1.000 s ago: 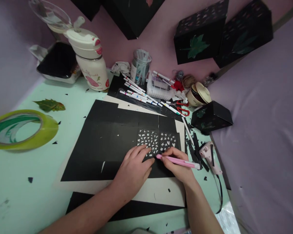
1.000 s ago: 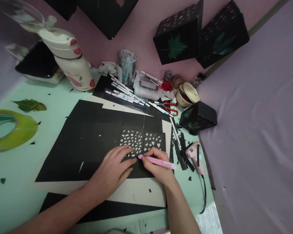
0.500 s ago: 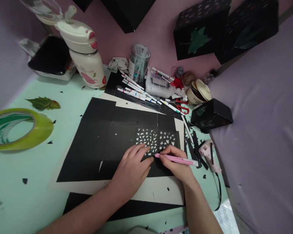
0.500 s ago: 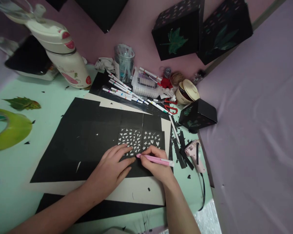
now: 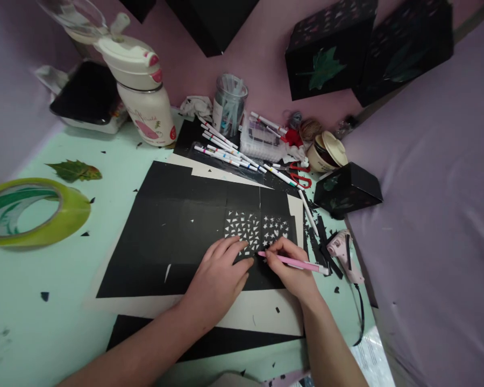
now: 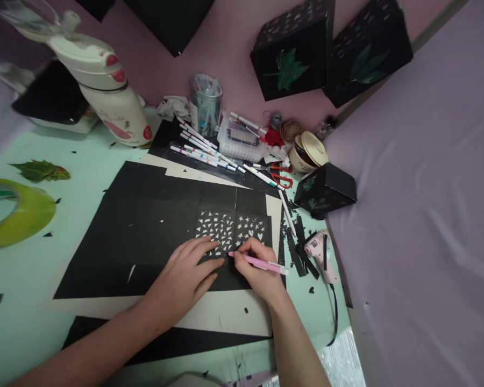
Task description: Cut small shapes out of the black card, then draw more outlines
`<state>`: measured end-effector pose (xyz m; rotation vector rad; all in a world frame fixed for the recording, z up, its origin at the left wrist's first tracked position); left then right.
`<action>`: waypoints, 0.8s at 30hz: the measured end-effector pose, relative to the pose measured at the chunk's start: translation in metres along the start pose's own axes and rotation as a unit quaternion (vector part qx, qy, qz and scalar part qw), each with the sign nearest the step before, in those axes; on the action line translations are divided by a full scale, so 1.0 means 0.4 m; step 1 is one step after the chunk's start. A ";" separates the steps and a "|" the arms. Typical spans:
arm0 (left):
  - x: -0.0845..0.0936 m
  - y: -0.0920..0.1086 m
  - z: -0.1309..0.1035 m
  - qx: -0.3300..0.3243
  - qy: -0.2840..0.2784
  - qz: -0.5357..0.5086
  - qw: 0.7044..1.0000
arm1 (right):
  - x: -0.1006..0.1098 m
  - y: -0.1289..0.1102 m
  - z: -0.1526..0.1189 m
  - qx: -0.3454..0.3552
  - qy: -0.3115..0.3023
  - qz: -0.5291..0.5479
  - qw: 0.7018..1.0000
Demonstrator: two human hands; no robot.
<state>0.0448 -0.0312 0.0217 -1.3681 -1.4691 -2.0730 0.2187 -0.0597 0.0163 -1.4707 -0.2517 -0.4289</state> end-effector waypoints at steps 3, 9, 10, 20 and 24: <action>-0.002 -0.001 0.001 -0.002 0.002 0.003 1.000 | -0.011 -0.011 -0.017 0.004 0.034 -0.023 0.999; -0.004 -0.002 -0.001 -0.005 0.000 0.004 1.000 | -0.050 -0.030 -0.057 -0.036 0.126 -0.070 0.989; -0.004 -0.002 -0.001 -0.004 0.000 0.004 1.000 | -0.057 -0.034 -0.061 -0.041 0.141 -0.070 0.987; -0.002 -0.003 0.000 0.001 -0.009 0.002 1.000 | -0.087 -0.067 -0.073 -0.005 0.214 -0.168 0.962; -0.004 -0.004 -0.001 0.001 -0.007 0.001 1.000 | -0.105 -0.061 -0.082 0.025 0.207 -0.199 0.957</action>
Point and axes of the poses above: each hand's wrist, its own z-axis towards the middle knuckle, its own x-axis out of the back of the hand, y = z × x, the point moved 4 cm from there along z, towards the middle knuckle, and after that the axes turned 14 degrees about x, right-handed, at the moved point
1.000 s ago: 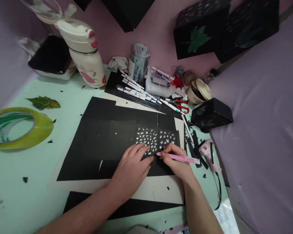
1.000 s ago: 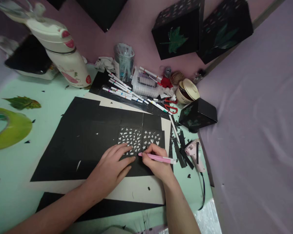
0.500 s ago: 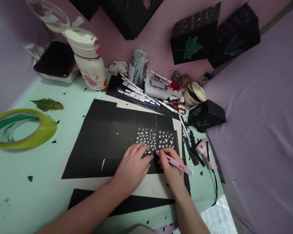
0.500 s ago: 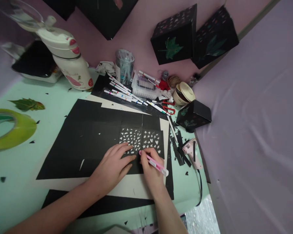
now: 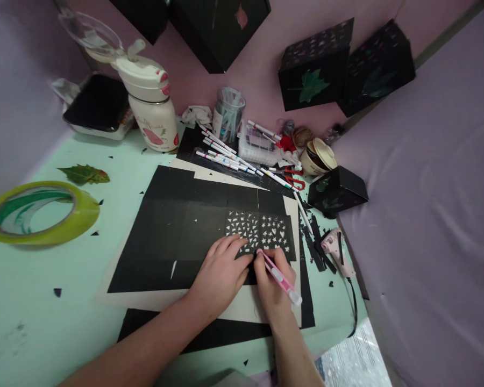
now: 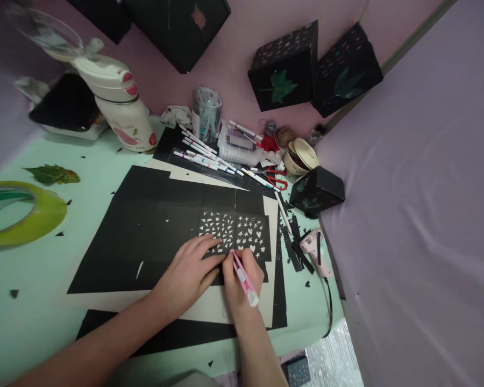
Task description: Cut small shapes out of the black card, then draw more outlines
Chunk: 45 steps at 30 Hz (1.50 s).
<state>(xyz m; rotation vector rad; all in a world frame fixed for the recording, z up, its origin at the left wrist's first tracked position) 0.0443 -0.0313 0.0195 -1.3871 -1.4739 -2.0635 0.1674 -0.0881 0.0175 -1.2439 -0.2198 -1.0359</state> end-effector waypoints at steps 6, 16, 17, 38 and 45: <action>-0.001 -0.003 0.000 0.003 -0.002 -0.005 1.000 | -0.013 0.003 -0.017 0.028 0.015 -0.008 0.999; 0.000 -0.001 0.005 -0.003 0.007 -0.008 1.000 | -0.011 0.005 -0.022 0.010 0.010 0.009 1.000; 0.000 -0.001 0.004 -0.005 0.007 -0.008 1.000 | -0.011 0.004 -0.022 0.008 0.006 0.013 1.000; 0.002 0.001 0.002 -0.014 0.011 0.008 1.000 | 0.002 0.006 -0.009 -0.055 0.027 0.065 0.996; -0.001 0.000 0.002 -0.013 0.013 0.005 1.000 | 0.001 0.009 -0.011 -0.071 0.019 0.092 0.993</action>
Point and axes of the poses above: each hand's wrist, its own z-axis towards the middle knuckle, its own x-axis out of the back of the hand, y = z × x, the point moved 4 cm from there along z, towards the middle knuckle, and after that the axes turned 14 degrees about x, right-handed, at the moved point
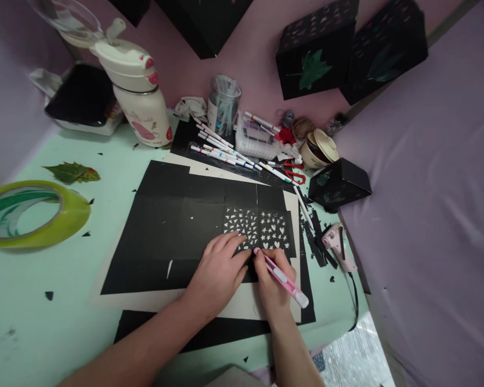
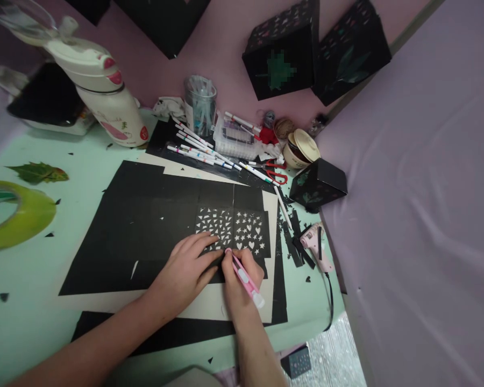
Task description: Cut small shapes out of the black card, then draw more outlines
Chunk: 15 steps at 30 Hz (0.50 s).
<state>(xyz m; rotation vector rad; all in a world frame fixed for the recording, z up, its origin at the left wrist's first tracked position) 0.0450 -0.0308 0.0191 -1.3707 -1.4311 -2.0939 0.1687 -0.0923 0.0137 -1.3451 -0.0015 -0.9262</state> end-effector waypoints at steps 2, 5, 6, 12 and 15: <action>0.001 0.001 0.000 0.002 -0.001 -0.001 1.000 | 0.000 0.001 0.000 -0.001 0.003 -0.001 1.000; 0.004 0.002 0.000 0.003 -0.003 -0.003 1.000 | -0.001 0.001 0.001 -0.004 0.006 -0.002 1.000; 0.004 0.002 0.000 0.003 -0.004 -0.004 1.000 | -0.002 0.001 0.001 -0.005 0.007 -0.001 1.000; 0.004 0.002 -0.001 0.004 -0.008 -0.001 1.000 | 0.003 -0.006 0.004 0.003 0.000 0.001 1.000; 0.006 0.003 -0.002 0.003 -0.002 0.000 1.000 | 0.022 0.000 0.012 0.002 0.009 0.010 1.000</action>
Point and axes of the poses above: each hand's wrist, its own z-axis towards the middle knuckle, its own x-axis out of the back of the hand, y = z × x, the point moved 4 cm from there along z, towards the middle knuckle, and after that the axes turned 14 degrees about x, right-handed, at the moved point
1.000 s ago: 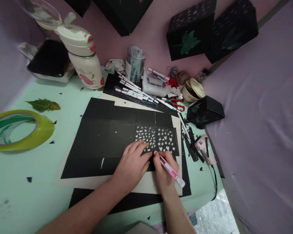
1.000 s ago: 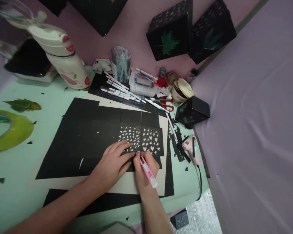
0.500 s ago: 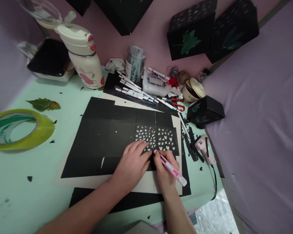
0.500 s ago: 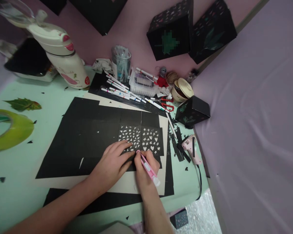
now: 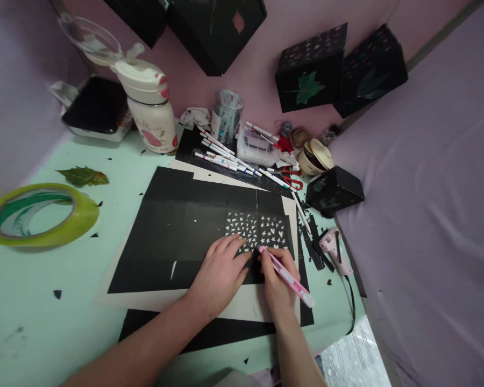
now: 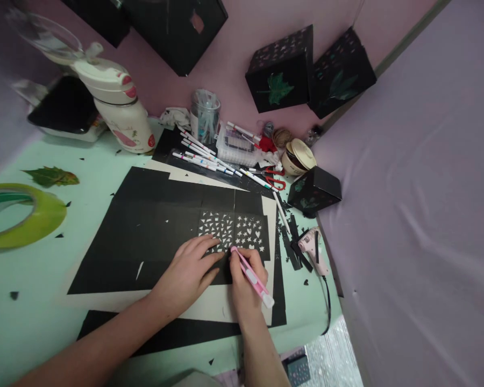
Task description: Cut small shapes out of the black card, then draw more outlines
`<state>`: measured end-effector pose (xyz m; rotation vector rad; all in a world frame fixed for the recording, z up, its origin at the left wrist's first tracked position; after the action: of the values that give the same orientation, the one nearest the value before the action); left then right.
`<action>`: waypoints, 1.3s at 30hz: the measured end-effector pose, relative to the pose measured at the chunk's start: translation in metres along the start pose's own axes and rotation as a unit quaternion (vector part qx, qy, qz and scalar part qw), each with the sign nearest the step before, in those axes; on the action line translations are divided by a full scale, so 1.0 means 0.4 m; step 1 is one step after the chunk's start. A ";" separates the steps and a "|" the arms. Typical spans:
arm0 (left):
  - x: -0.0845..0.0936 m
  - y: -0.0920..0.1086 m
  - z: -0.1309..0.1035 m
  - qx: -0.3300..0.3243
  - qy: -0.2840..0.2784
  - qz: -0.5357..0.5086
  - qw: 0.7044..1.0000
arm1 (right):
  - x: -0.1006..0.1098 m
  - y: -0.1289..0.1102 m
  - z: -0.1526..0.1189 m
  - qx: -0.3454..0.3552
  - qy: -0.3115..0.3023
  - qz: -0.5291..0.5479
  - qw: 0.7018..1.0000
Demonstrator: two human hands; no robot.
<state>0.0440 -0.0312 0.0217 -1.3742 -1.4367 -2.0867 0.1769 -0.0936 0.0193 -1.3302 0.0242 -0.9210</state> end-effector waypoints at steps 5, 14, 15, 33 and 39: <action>0.004 0.001 -0.001 -0.001 0.006 -0.002 1.000 | 0.013 0.026 0.033 0.046 -0.061 0.043 0.996; 0.000 -0.001 0.000 0.008 -0.002 -0.006 1.000 | -0.022 -0.001 0.056 0.220 -0.155 -0.060 0.961; 0.000 -0.001 0.000 0.009 -0.001 -0.007 1.000 | -0.026 -0.001 0.054 0.219 -0.156 -0.062 0.961; -0.001 -0.003 -0.001 0.002 -0.003 0.004 1.000 | 0.010 0.035 0.042 0.095 0.025 0.045 0.994; -0.005 -0.005 -0.005 -0.004 -0.003 0.035 0.999 | 0.108 0.059 0.039 0.014 0.195 -0.029 0.980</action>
<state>0.0426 -0.0324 0.0188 -1.4129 -1.3651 -2.0488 0.2265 -0.1073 0.0249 -1.1117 0.2765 -1.2166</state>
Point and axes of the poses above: each hand's wrist, its own z-axis towards the middle knuckle, its own x-axis out of the back of the hand, y = z × x, the point moved 4 cm from there along z, towards the middle knuckle, and after that the axes turned 14 degrees about x, right-handed, at the moved point
